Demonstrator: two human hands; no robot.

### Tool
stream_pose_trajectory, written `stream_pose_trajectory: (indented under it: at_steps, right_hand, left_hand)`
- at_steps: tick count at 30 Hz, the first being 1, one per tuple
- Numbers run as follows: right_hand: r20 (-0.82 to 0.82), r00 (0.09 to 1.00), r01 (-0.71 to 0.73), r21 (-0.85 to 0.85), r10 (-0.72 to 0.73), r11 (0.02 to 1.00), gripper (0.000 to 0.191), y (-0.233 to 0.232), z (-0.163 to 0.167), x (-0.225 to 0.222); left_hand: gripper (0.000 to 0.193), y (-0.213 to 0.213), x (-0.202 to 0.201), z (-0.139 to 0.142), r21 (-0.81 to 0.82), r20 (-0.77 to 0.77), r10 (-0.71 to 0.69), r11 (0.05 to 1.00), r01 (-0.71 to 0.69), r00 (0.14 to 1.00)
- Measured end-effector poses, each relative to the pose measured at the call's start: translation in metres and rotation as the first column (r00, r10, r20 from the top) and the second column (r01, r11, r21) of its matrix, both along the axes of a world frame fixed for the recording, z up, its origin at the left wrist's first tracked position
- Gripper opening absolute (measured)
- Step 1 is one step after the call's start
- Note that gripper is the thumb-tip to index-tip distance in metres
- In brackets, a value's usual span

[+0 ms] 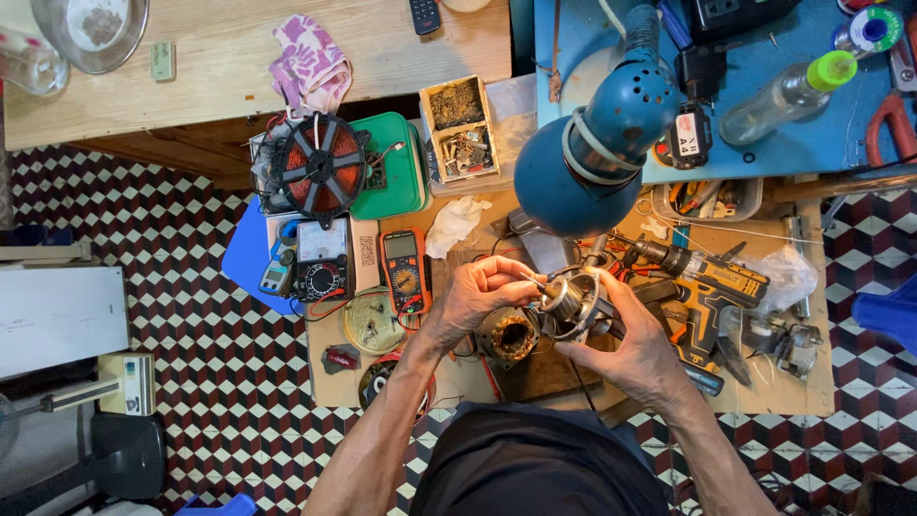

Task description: The person works on an electric motor at a cluttered workbench, holding the motor housing with one hand while using a cordless drill to unscrew and separate its parts. They then handle the motor components by hand, pulling the housing apart and fitting pieces together under a desk lamp.

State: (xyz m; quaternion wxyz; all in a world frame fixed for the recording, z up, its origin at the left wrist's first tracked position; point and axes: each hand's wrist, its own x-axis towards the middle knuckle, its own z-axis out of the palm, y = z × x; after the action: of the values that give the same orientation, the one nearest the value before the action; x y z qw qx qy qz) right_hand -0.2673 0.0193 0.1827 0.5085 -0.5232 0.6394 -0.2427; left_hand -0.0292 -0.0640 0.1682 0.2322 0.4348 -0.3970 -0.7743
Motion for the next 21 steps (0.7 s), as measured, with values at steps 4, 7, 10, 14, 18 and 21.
stream_pose_trajectory:
  at_steps: [4,7,10,14,18,21]
  right_hand:
    - [0.036,0.999,0.015,0.03,-0.016,0.999,0.106,0.003,-0.002,0.001]
    - [0.058,0.998,0.022,0.049,-0.025,0.999,0.107,0.004,-0.003,0.003]
    - [0.104,0.994,0.033,0.076,-0.041,0.997,0.107,0.005,-0.003,0.005]
    - [0.073,0.997,0.021,0.062,-0.026,0.998,0.107,0.006,-0.002,0.006]
    - [-0.021,1.0,-0.019,0.025,0.02,1.0,0.106,0.005,-0.002,0.007]
    - [-0.048,0.998,-0.046,-0.02,0.045,0.999,0.106,0.006,-0.002,0.008]
  left_hand:
    - [0.031,0.001,0.002,-0.001,0.008,-0.011,-0.002,1.0,0.002,1.0]
    - [0.03,0.003,0.004,-0.002,0.004,-0.063,-0.003,1.0,0.004,0.998]
    - [0.03,0.004,0.006,-0.003,0.009,-0.109,0.001,1.0,0.0,0.994]
    - [0.032,0.004,0.009,-0.002,-0.009,-0.089,-0.008,1.0,0.007,0.996]
    - [0.034,0.004,0.009,-0.001,-0.01,-0.062,-0.006,1.0,0.006,0.998]
    - [0.035,0.005,0.012,0.0,-0.048,-0.04,-0.024,0.999,0.022,0.999]
